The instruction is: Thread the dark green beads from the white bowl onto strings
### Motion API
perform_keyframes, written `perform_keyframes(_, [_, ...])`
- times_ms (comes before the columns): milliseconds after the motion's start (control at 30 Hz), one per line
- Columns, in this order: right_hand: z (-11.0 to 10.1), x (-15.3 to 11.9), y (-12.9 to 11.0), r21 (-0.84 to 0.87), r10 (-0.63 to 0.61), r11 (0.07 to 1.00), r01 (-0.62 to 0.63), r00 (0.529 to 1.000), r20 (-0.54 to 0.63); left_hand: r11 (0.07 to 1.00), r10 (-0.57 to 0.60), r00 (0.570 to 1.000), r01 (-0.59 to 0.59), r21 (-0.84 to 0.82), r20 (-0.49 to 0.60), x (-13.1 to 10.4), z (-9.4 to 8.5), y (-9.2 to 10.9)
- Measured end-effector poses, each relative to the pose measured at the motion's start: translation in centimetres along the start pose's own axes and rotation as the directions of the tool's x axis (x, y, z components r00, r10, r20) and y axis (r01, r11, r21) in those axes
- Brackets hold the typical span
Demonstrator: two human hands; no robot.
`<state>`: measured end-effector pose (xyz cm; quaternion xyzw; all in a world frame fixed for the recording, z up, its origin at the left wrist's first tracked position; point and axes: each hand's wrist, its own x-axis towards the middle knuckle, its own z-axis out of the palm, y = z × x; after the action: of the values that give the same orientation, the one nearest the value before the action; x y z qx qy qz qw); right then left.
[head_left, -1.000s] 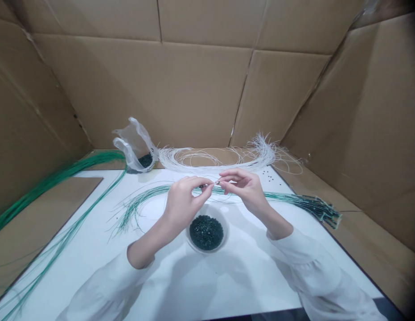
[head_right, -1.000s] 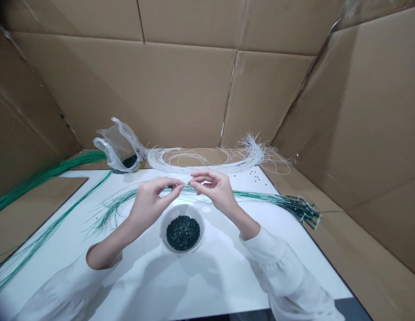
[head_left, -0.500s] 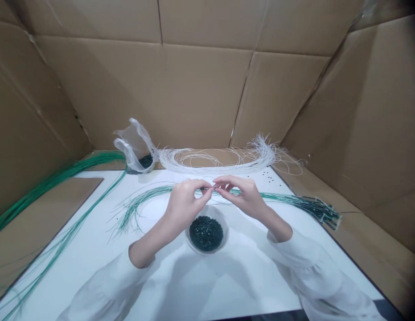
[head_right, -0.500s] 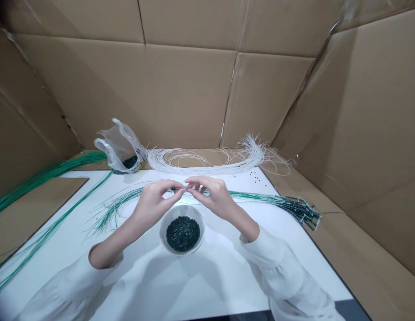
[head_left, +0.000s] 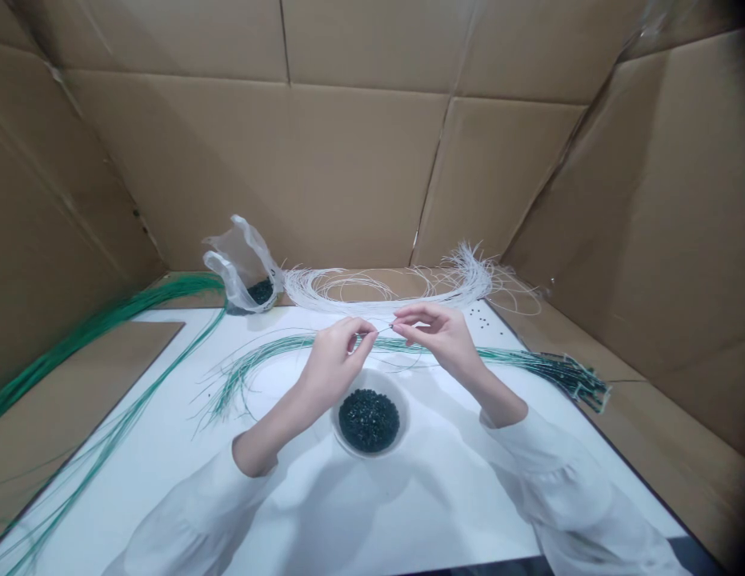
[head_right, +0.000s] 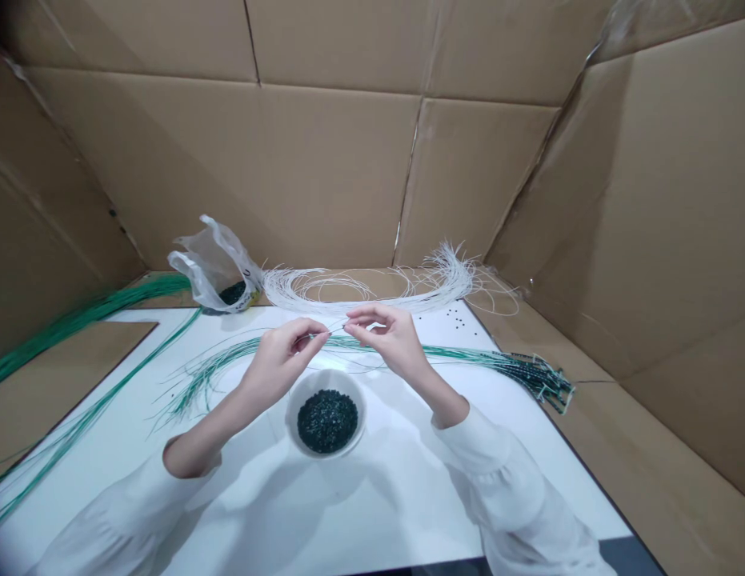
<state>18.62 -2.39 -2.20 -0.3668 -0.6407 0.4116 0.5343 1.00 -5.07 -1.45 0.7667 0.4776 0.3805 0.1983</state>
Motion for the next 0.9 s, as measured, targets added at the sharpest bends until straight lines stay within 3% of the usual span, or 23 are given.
perform_keyframes(300, [0.8, -0.3, 1.0, 0.019, 0.075, 0.997, -0.077, 0.993, 0.090, 0.980, -0.085, 0.993, 0.098, -0.171, 0.081, 0.0, 0.4, -0.3])
perform_keyframes(433, [0.9, -0.4, 1.4, -0.137, 0.041, 0.990, -0.033, 0.998, 0.057, 0.945, -0.157, 0.985, 0.170, -0.280, 0.070, 0.4, 0.4, -1.0])
perform_keyframes(500, [1.0, -0.6, 1.2, -0.274, 0.049, 0.962, -0.014, 0.991, 0.123, 0.891, -0.219, 0.975, 0.210, -0.403, 0.024, 0.8, 0.4, -1.5])
perform_keyframes(567, [1.4, -1.3, 0.9, -0.441, 0.127, 0.897, 0.028, 0.940, 0.318, 0.824, -0.287, 0.958, 0.258, -0.505, 0.022, 1.2, 0.2, -2.0])
perform_keyframes(633, [2.0, -2.2, 0.9, -0.601, 0.242, 0.780, 0.171, 0.804, 0.543, 0.745, -0.340, 0.938, 0.310, -0.591, 0.064, 1.5, 0.1, -2.3])
perform_keyframes(700, [2.9, -3.3, 1.2, -0.679, 0.280, 0.629, 0.380, 0.704, 0.653, 0.648, -0.374, 0.919, 0.356, -0.673, 0.125, 1.8, 0.1, -2.6])
perform_keyframes(800, [3.8, -4.7, 2.1, -0.695, 0.291, 0.487, 0.530, 0.652, 0.701, 0.515, -0.402, 0.893, 0.405, -0.756, 0.204, 2.1, 0.2, -2.7])
perform_keyframes(900, [4.1, -5.1, 2.6, -0.679, 0.277, 0.473, 0.561, 0.637, 0.719, 0.451, -0.425, 0.878, 0.418, -0.789, 0.221, 2.3, 0.3, -3.0])
